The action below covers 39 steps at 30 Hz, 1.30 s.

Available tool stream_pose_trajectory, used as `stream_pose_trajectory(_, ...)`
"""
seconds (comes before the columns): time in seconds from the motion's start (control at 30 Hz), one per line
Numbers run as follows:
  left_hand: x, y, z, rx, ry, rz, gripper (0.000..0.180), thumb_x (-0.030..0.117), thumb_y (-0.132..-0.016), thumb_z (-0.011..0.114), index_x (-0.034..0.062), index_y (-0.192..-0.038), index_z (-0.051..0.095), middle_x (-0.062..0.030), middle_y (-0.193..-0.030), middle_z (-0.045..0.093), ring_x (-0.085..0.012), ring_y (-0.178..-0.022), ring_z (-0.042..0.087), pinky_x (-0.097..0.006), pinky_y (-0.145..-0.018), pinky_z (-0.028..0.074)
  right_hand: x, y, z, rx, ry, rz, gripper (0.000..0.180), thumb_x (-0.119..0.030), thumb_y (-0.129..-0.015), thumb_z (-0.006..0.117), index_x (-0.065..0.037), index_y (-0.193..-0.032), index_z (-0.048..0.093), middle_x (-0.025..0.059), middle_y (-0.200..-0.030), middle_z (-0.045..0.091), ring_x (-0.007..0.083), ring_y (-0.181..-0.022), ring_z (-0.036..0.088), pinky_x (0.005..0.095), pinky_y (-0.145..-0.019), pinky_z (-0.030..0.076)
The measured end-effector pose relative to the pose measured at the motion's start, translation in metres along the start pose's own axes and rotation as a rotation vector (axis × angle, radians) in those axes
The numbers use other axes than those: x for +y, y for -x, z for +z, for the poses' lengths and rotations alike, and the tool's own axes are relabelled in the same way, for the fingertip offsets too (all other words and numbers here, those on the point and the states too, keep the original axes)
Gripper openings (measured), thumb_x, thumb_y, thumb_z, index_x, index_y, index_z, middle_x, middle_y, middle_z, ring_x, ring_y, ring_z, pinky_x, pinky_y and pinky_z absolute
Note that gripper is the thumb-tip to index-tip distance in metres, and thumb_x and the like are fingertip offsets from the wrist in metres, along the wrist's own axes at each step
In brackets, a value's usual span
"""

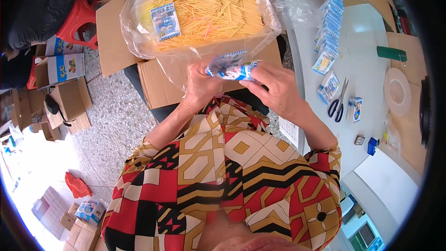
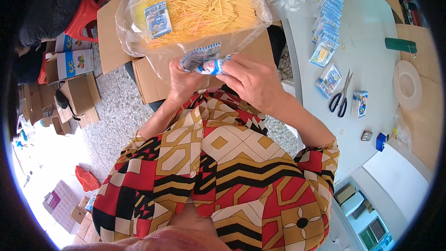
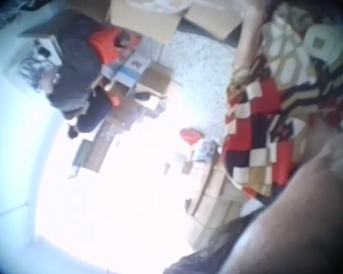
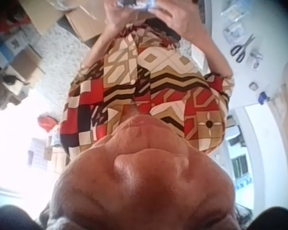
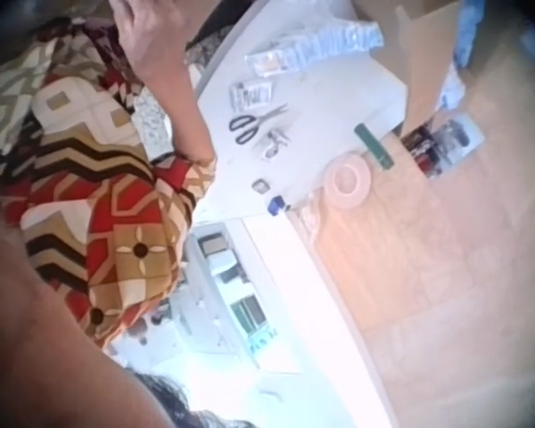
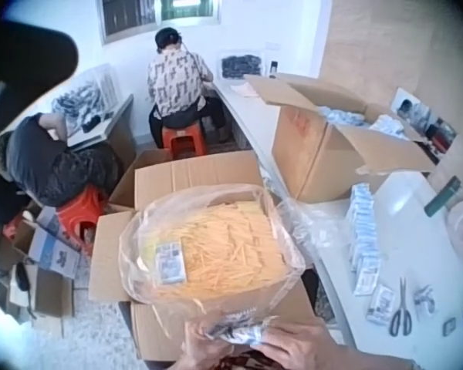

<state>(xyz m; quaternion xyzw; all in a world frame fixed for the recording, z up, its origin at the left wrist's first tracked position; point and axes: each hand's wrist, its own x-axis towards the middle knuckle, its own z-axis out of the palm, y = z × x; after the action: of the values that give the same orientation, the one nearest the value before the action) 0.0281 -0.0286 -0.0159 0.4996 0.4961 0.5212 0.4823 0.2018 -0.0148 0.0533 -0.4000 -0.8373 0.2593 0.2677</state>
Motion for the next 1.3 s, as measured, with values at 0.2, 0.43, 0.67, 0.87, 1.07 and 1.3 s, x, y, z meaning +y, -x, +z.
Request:
stream_pose_trajectory(0.2, 0.013, 0.009, -0.003, -0.301, -0.126, -0.261, 0.014, 0.006, -0.075, 0.069, -0.0020, -0.085, 0.064, 0.0026, -0.070, 0.062, -0.0011, -0.067, 0.052, -0.020, -0.058, 0.046, 0.003, -0.001, -0.006, -0.035, 0.229, -0.103, 0.016, -0.003, -0.066, 0.067, -0.004, -0.071, 0.051, 0.0068, -0.068, 0.050, 0.0238, -0.059, 0.054, 0.0334, -0.050, 0.044)
stream_pose_trajectory(0.43, 0.020, 0.010, 0.000, -0.263, -0.163, -0.175, 0.018, 0.010, -0.072, 0.072, -0.0010, -0.083, 0.062, -0.0137, -0.064, 0.057, -0.0140, -0.053, 0.044, -0.030, -0.052, 0.043, -0.006, -0.010, -0.006, -0.041, 0.363, -0.194, 0.017, -0.002, -0.063, 0.066, -0.006, -0.070, 0.051, 0.0043, -0.070, 0.051, 0.0208, -0.060, 0.054, 0.0314, -0.050, 0.043)
stream_pose_trajectory(0.67, 0.005, 0.012, -0.005, -0.165, -0.080, -0.099, 0.017, 0.008, -0.070, 0.073, 0.0010, -0.081, 0.063, -0.0140, -0.063, 0.057, -0.0148, -0.051, 0.045, -0.029, -0.051, 0.044, -0.014, -0.011, -0.009, -0.038, 0.241, -0.206, 0.016, -0.004, -0.066, 0.068, -0.006, -0.074, 0.054, 0.0045, -0.071, 0.054, 0.0209, -0.057, 0.055, 0.0322, -0.048, 0.042)
stream_pose_trajectory(0.87, 0.010, 0.012, -0.011, -0.168, 0.024, -0.169, 0.017, 0.005, -0.073, 0.071, 0.0035, -0.090, 0.068, 0.0001, -0.068, 0.064, -0.0041, -0.057, 0.048, -0.023, -0.052, 0.043, -0.007, -0.027, -0.012, 0.007, -0.022, -0.254, 0.012, -0.004, -0.075, 0.066, -0.004, -0.086, 0.061, 0.0055, -0.079, 0.062, 0.0163, -0.058, 0.057, 0.0257, -0.051, 0.045)
stream_pose_trajectory(1.07, 0.008, 0.003, -0.035, -0.002, 0.154, -0.107, 0.023, 0.001, -0.077, 0.068, -0.0011, -0.099, 0.065, -0.0011, -0.083, 0.065, -0.0054, -0.072, 0.056, -0.021, -0.065, 0.048, 0.075, -0.059, -0.013, 0.096, -0.216, 0.303, 0.014, -0.005, -0.080, 0.060, 0.000, -0.093, 0.061, 0.0016, -0.078, 0.062, 0.0078, -0.066, 0.057, 0.0207, -0.061, 0.045)
stream_pose_trajectory(1.3, 0.008, -0.009, -0.061, 0.177, 0.168, -0.080, 0.032, 0.001, -0.073, 0.072, 0.0006, -0.103, 0.061, -0.0042, -0.095, 0.065, -0.0103, -0.086, 0.060, -0.026, -0.079, 0.049, 0.126, -0.077, 0.031, -0.429, 0.176, 0.353, 0.019, -0.017, -0.072, 0.062, 0.000, -0.077, 0.060, 0.0137, -0.072, 0.062, 0.0226, -0.064, 0.060, 0.0318, -0.062, 0.046)
